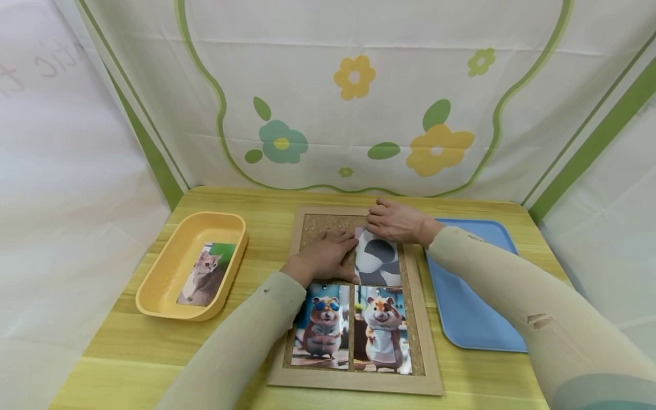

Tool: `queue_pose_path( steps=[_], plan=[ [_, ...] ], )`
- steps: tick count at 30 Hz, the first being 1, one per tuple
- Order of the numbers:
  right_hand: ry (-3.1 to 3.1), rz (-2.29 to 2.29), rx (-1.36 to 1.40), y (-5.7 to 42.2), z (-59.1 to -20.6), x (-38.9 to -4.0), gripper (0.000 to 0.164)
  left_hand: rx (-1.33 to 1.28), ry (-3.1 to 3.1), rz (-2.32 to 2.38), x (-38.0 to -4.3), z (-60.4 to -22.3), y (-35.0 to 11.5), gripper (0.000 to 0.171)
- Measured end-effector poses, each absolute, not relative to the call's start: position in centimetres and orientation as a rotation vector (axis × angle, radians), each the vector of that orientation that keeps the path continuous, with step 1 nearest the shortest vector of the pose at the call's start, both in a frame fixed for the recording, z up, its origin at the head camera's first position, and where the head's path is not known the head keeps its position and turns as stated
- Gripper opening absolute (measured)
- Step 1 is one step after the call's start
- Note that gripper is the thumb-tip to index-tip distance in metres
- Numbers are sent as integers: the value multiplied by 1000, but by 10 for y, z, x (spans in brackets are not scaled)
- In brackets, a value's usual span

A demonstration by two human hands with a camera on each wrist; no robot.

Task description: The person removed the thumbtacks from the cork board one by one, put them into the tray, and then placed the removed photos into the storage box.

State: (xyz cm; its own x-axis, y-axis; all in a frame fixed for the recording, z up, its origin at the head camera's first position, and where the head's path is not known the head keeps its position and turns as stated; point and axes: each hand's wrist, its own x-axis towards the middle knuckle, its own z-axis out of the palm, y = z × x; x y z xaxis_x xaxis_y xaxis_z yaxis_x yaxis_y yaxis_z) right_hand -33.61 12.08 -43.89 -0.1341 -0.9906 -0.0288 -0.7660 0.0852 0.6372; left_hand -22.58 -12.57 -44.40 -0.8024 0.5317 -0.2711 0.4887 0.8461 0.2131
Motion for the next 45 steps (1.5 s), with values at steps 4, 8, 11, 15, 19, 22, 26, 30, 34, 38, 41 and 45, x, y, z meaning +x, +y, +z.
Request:
queue_pose_path(
  steps=[4, 8, 11, 15, 19, 22, 26, 30, 34, 38, 41, 45],
  plan=[
    [-1963, -726, 1670, 124, -438, -333, 23, 762, 2700, 182, -226, -444, -125, 106],
    [-1971, -716, 1618, 129, -437, -329, 19, 765, 2703, 190, -225, -443, -124, 106],
    [-1990, -702, 1595, 132, -437, -328, 16, 768, 2706, 200, -225, -443, -125, 106],
    [-1998, -698, 1562, 137, -436, -327, 15, 769, 2710, 197, -225, -444, -125, 106],
    [-1987, -707, 1521, 144, -436, -325, 15, 766, 2710, 200, -226, -444, -127, 106],
    [-1988, -704, 1494, 149, -434, -322, 17, 759, 2711, 212, -226, -444, -129, 107],
    [-2015, -685, 1454, 157, -433, -319, 19, 750, 2712, 219, -227, -443, -132, 107],
    [-2047, -670, 1423, 168, -433, -316, 15, 751, 2708, 220, -228, -443, -135, 107],
    [-2073, -634, 1404, 180, -434, -313, 27, 756, 2706, 234, -228, -442, -136, 107],
    [-2093, -612, 1374, 194, -435, -307, 56, 754, 2710, 237, -228, -442, -137, 107],
    [-2123, -596, 1341, 205, -436, -304, 63, 752, 2711, 234, -228, -442, -137, 107],
    [-2159, -532, 1306, 219, -438, -300, 61, 752, 2712, 225, -229, -442, -137, 107]
  ],
)
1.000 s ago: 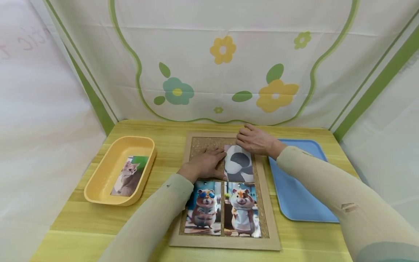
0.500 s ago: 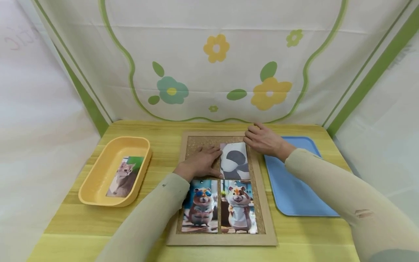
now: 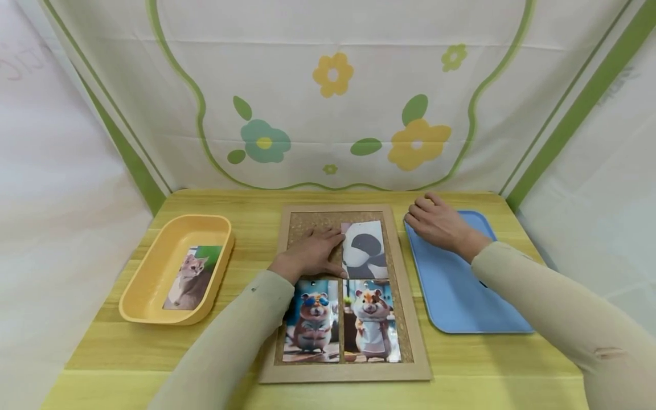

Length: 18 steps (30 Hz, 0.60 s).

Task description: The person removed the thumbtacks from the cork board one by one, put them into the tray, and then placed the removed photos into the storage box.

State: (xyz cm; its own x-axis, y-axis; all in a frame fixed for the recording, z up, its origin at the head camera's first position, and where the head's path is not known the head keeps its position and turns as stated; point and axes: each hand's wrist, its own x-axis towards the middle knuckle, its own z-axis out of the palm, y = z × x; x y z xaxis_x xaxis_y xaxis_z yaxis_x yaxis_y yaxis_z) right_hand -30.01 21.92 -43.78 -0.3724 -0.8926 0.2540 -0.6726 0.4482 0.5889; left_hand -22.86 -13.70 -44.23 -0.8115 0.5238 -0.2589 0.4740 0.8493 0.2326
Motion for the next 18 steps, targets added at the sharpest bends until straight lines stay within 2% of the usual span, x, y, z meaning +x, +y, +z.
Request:
queue_pose_path(
  steps=[6, 18],
  plan=[
    [-2174, -458, 1281, 242, -440, -292, 55, 755, 2712, 219, -229, -441, -137, 107],
    [-2249, -370, 1210, 279, -455, -278, 61, 743, 2710, 218, -230, -442, -137, 107]
  ],
)
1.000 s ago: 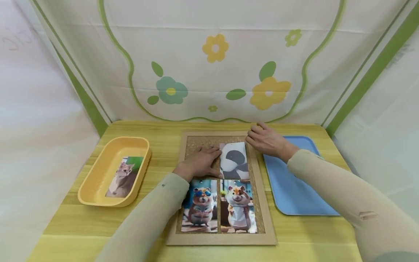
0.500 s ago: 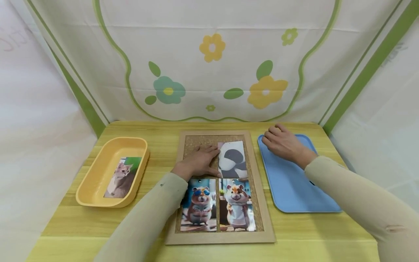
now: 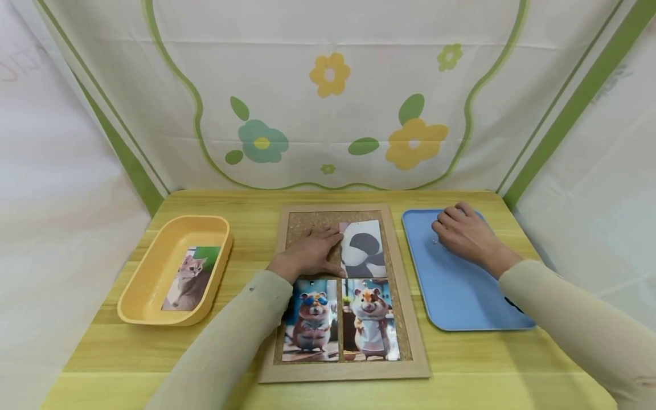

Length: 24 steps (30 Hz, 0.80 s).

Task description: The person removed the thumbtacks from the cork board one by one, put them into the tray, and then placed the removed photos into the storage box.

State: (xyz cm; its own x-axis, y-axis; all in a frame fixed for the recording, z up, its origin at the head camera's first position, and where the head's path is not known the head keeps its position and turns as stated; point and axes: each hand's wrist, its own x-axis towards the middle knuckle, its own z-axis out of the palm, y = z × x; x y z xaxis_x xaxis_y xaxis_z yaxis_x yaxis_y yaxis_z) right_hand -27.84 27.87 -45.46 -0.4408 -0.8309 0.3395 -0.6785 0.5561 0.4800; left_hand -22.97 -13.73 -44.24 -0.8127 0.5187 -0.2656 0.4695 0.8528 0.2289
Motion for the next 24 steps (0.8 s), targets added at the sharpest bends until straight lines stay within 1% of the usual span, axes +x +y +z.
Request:
queue_pose_path(
  steps=[11, 19, 24],
  plan=[
    [-2287, -319, 1154, 295, -463, -267, 56, 734, 2707, 234, -231, -444, -139, 107],
    [-2317, -323, 1136, 306, -471, -261, 60, 740, 2712, 234, -230, -444, -138, 107],
    [-2318, -316, 1147, 310, -477, -260, 55, 740, 2711, 249, -230, -444, -138, 107]
  ],
)
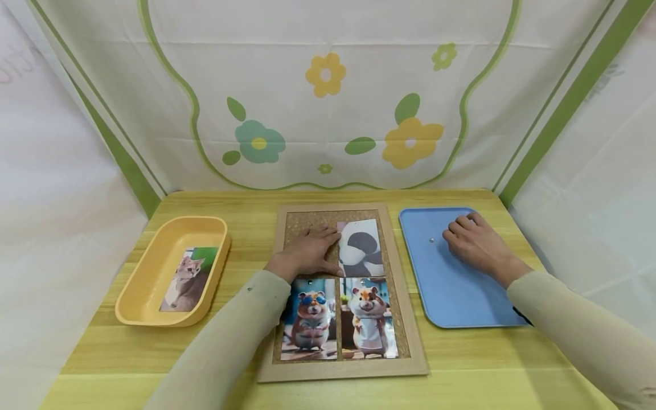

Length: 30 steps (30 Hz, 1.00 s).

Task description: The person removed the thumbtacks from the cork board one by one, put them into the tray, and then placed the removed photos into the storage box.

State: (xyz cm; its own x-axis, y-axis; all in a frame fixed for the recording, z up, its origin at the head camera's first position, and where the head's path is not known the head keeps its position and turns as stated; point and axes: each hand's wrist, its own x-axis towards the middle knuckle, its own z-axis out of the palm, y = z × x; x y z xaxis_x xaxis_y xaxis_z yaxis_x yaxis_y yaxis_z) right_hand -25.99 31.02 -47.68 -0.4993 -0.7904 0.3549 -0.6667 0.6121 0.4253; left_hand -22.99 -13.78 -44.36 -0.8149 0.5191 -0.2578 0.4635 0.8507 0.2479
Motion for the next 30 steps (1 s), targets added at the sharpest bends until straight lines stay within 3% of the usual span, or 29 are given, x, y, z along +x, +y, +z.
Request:
queue_pose_path(
  steps=[20, 30],
  plan=[
    [-2342, -317, 1102, 314, -481, -258, 63, 732, 2702, 278, -229, -442, -139, 106],
    [-2356, -177, 984, 299, -476, -253, 58, 732, 2698, 317, -230, -442, -139, 105]
  ],
)
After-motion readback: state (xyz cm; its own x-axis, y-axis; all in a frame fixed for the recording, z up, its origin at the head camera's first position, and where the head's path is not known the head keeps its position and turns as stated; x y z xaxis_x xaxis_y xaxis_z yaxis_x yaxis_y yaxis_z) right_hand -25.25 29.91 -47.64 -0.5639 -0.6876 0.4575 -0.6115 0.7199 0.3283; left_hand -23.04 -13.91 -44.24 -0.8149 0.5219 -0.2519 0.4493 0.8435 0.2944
